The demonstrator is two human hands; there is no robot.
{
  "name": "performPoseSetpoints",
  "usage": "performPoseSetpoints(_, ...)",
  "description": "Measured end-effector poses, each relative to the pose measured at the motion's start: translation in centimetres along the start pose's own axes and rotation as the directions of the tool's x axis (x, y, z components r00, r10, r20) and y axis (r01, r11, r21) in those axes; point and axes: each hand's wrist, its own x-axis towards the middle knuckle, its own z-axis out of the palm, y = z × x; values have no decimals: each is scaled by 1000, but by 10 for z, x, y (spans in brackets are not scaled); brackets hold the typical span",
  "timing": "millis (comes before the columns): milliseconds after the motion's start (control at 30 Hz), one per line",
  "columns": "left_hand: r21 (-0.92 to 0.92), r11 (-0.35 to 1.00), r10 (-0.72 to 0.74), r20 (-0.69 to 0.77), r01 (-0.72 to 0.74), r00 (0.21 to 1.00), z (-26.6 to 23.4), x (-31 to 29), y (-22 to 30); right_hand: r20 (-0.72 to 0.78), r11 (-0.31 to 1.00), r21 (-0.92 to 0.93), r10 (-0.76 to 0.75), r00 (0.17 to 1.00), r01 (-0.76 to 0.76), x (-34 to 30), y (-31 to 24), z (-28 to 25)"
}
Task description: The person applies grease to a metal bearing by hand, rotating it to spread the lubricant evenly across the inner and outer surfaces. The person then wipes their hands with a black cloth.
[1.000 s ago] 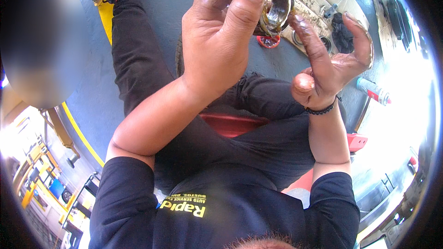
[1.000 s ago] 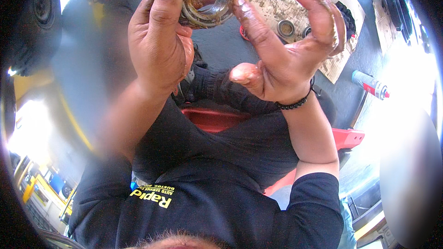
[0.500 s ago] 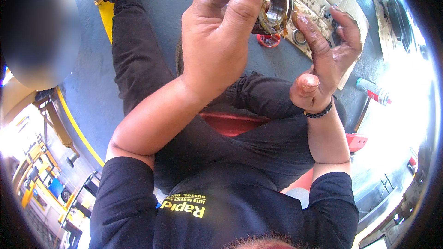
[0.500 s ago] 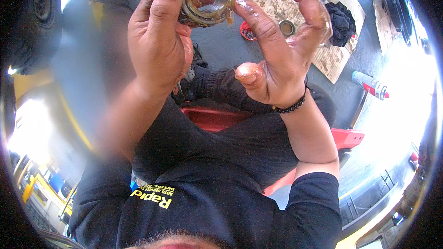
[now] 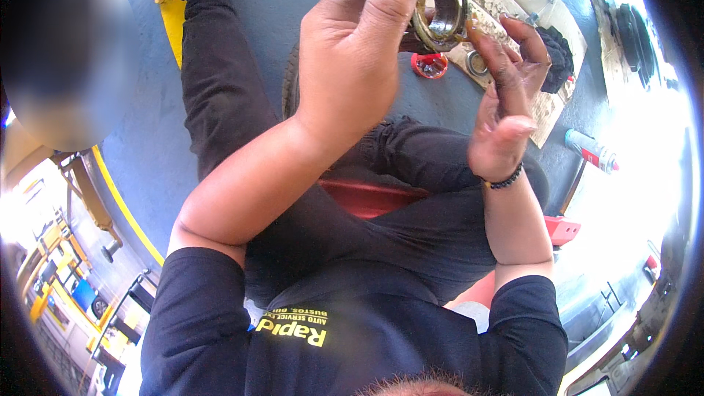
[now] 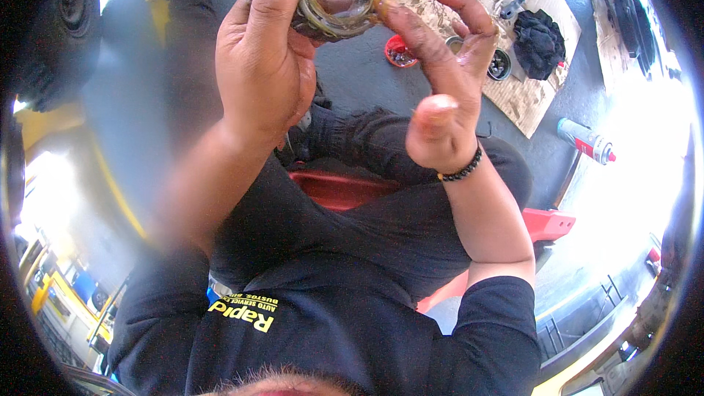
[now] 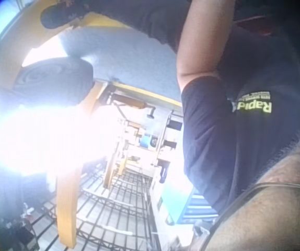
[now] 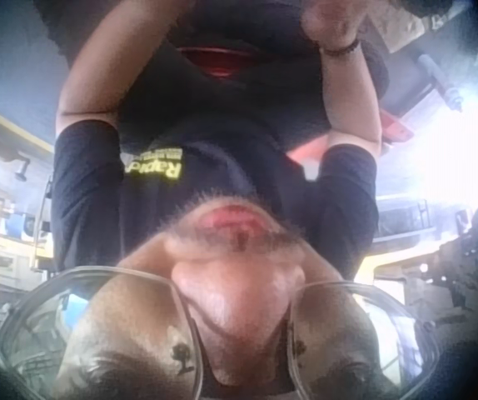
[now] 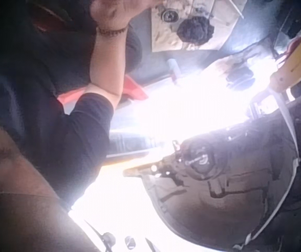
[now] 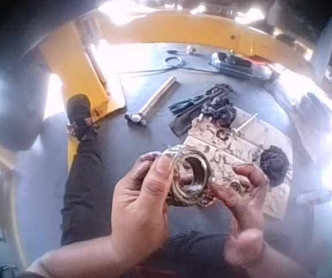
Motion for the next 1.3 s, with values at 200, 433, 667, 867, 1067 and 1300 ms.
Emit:
performPoseSetpoints(200,-50,998,32,55,-30,998,-9,2,-4,-27,960,-250,-133,991,123,7,0,2)
performPoseSetpoints(433,-42,999,12,10,-12,1000,-9,-1,-4,42,928,-293,-229,973,231,7,-11,-4)
performPoseSetpoints(667,-58,998,37,18,-35,999,-4,0,-2,-28,953,-264,-165,986,151,7,-4,-5)
performPoseSetpoints(867,0,998,56,17,-56,998,-6,0,-4,59,865,-424,-268,962,267,10,-7,-6)
performPoseSetpoints(1067,-82,986,-143,28,145,989,-5,5,7,-59,958,-242,-173,983,154,7,-1,-8)
performPoseSetpoints(1300,-182,941,-272,89,285,958,-12,0,5,91,830,-493,-247,965,259,13,-6,-18)
